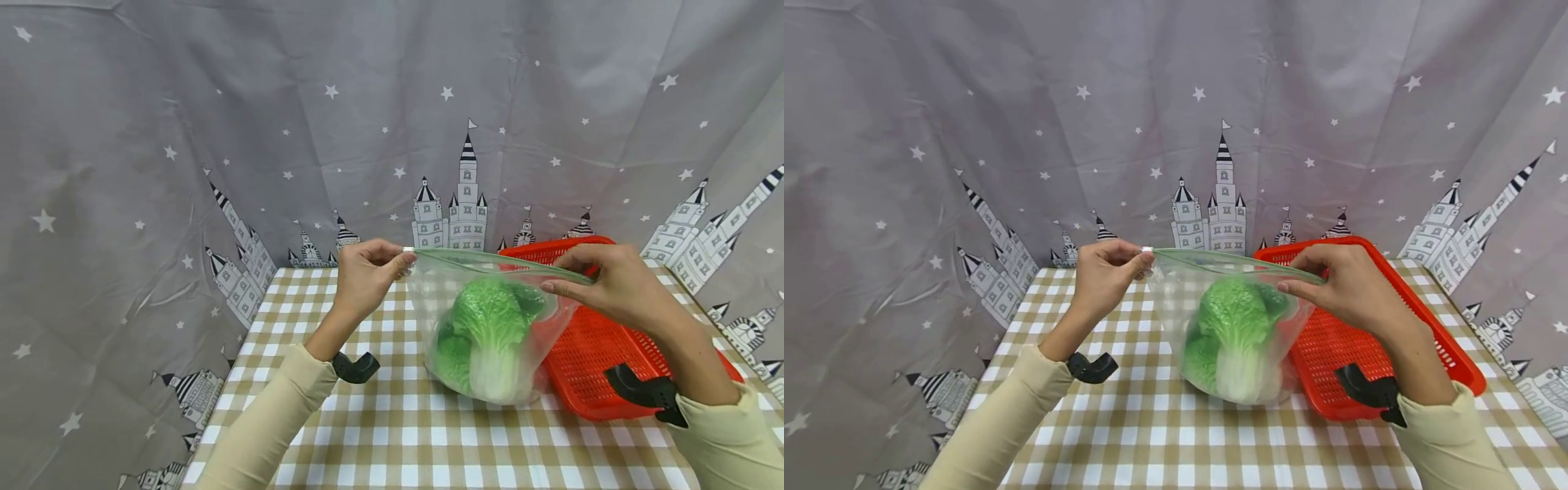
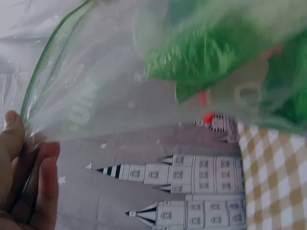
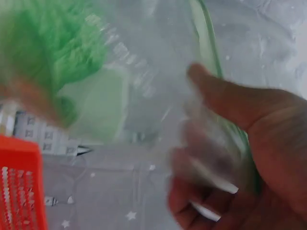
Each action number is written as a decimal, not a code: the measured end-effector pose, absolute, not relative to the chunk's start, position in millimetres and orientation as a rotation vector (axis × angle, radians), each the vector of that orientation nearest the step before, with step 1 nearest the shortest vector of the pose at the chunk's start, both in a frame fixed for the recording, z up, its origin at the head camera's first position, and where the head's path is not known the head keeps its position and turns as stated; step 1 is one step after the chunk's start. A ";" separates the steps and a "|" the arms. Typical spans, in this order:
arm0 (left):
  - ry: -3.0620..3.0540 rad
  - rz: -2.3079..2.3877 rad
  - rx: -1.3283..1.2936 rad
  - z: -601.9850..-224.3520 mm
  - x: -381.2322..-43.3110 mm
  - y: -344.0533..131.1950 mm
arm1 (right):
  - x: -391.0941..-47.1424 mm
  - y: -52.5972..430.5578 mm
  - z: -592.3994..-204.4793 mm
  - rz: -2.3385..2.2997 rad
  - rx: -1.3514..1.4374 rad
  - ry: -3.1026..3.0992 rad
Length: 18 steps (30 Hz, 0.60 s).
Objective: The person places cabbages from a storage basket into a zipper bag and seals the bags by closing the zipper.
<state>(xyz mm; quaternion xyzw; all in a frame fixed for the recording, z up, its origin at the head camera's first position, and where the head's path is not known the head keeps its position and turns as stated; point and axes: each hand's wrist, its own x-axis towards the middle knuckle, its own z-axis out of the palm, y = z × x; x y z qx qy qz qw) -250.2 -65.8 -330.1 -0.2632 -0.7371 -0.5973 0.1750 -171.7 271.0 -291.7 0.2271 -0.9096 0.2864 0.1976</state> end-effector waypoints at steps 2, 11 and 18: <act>-2.051 -1.770 -0.704 -330.6 -247.7 -63.1 | -174.3 263.8 -287.8 0.737 0.659 -2.541; -1.962 -1.742 -0.845 -315.3 -223.8 -50.5 | -183.7 174.8 -277.4 0.676 0.826 -2.348; -1.844 -1.728 -0.826 -324.2 -222.9 -44.0 | -203.4 129.5 -288.1 1.010 0.721 -2.268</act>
